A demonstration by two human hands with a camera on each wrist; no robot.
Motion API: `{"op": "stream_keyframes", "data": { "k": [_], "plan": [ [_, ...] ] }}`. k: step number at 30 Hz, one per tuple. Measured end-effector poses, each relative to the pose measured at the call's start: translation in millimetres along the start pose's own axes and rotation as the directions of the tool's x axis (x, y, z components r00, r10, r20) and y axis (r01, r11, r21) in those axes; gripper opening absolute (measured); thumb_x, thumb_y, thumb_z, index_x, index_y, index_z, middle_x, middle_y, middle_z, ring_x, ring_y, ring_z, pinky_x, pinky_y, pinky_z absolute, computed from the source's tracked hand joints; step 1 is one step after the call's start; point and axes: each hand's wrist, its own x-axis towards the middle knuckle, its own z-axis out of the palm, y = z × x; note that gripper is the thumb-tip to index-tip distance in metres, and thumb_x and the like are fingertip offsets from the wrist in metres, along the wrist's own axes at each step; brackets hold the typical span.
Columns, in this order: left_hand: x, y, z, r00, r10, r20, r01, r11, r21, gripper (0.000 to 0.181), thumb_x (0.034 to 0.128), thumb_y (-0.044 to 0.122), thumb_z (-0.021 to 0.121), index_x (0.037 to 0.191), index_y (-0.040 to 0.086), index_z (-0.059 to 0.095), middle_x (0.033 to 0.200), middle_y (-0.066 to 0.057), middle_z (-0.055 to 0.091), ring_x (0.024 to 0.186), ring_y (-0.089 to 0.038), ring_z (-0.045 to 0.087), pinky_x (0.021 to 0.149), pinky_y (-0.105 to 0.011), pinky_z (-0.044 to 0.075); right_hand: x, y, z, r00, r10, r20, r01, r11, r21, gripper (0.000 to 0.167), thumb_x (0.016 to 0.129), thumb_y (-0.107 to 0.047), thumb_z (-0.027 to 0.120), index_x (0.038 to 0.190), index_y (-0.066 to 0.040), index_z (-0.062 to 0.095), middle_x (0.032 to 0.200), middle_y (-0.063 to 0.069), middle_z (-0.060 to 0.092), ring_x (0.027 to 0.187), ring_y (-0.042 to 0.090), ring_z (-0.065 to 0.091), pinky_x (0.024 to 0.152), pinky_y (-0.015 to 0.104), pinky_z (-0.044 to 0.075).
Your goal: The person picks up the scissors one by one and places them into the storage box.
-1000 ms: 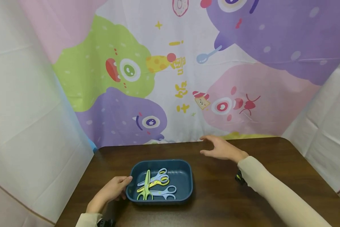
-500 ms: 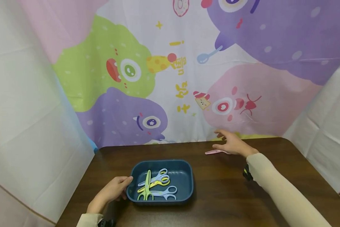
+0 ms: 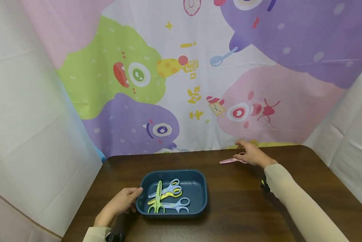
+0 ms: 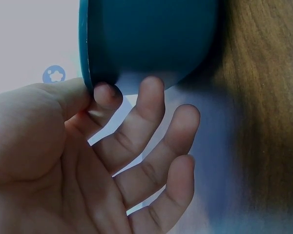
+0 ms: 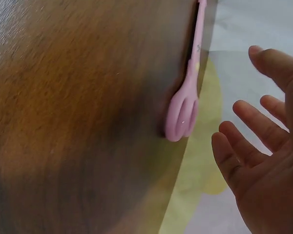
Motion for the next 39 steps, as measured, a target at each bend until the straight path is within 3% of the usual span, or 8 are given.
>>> {"op": "stream_keyframes", "data": {
  "k": [5,10,15,25,35,39],
  "plan": [
    [1.0,-1.0,-0.9,1.000,-0.008,0.016,0.008,1.000,-0.005,0.045,0.1093,0.042,0.047,0.095,0.005,0.068,0.073,-0.003,0.063,0.065,-0.022,0.066,0.056,-0.037,0.050,-2.0,9.1,2.5,1.000,-0.027,-0.003,0.026,0.999,-0.032,0.056,0.096,-0.012,0.071,0.139,0.017,0.049,0.131,0.037,0.061,0.122,0.051,0.060,0.101,0.061,0.048],
    [1.2,-1.4,-1.2,1.000,0.006,0.004,-0.006,1.000,-0.011,0.044,0.1089,0.042,0.048,0.094,0.005,0.068,0.073,-0.003,0.063,0.064,-0.022,0.065,0.055,-0.038,0.050,-4.8,17.6,6.6,1.000,0.002,0.013,-0.001,0.994,-0.107,0.037,0.097,-0.007,0.068,0.127,0.013,0.062,0.120,0.030,0.069,0.111,0.044,0.067,0.095,0.058,0.053],
    [-0.1,0.3,-1.2,1.000,-0.001,-0.005,0.001,1.000,-0.015,0.045,0.1086,0.042,0.049,0.091,0.005,0.067,0.072,-0.003,0.063,0.064,-0.022,0.065,0.055,-0.037,0.050,-7.8,21.7,10.4,0.997,0.057,0.045,-0.050,0.988,-0.147,0.027,0.099,-0.001,0.062,0.124,0.009,0.066,0.119,0.027,0.071,0.113,0.042,0.068,0.095,0.055,0.054],
    [-0.5,0.0,-0.9,1.000,0.001,-0.006,-0.002,1.000,-0.006,0.044,0.1085,0.043,0.049,0.094,0.006,0.068,0.074,-0.004,0.063,0.065,-0.022,0.065,0.056,-0.039,0.051,-7.8,25.4,14.3,0.998,0.059,0.017,-0.056,0.989,-0.135,0.025,0.094,0.003,0.065,0.119,0.010,0.068,0.113,0.027,0.072,0.107,0.041,0.069,0.092,0.055,0.055],
    [-2.0,0.8,-1.2,1.000,-0.005,-0.010,0.005,1.000,0.000,0.045,0.1085,0.043,0.049,0.093,0.006,0.068,0.073,-0.004,0.062,0.065,-0.021,0.065,0.056,-0.038,0.050,-8.5,29.9,17.9,0.995,0.089,-0.052,-0.090,0.996,-0.019,0.025,0.093,0.001,0.070,0.117,0.008,0.070,0.113,0.025,0.072,0.107,0.042,0.068,0.094,0.056,0.053],
    [-1.8,0.5,-1.2,1.000,0.000,-0.008,0.000,1.000,0.008,0.044,0.1086,0.042,0.049,0.093,0.006,0.068,0.073,-0.004,0.062,0.064,-0.021,0.066,0.055,-0.038,0.050,-9.3,32.8,21.7,0.993,0.083,-0.089,-0.085,0.996,-0.017,0.023,0.090,-0.001,0.075,0.112,0.006,0.072,0.110,0.022,0.074,0.105,0.040,0.069,0.093,0.056,0.053]
  ]
}}
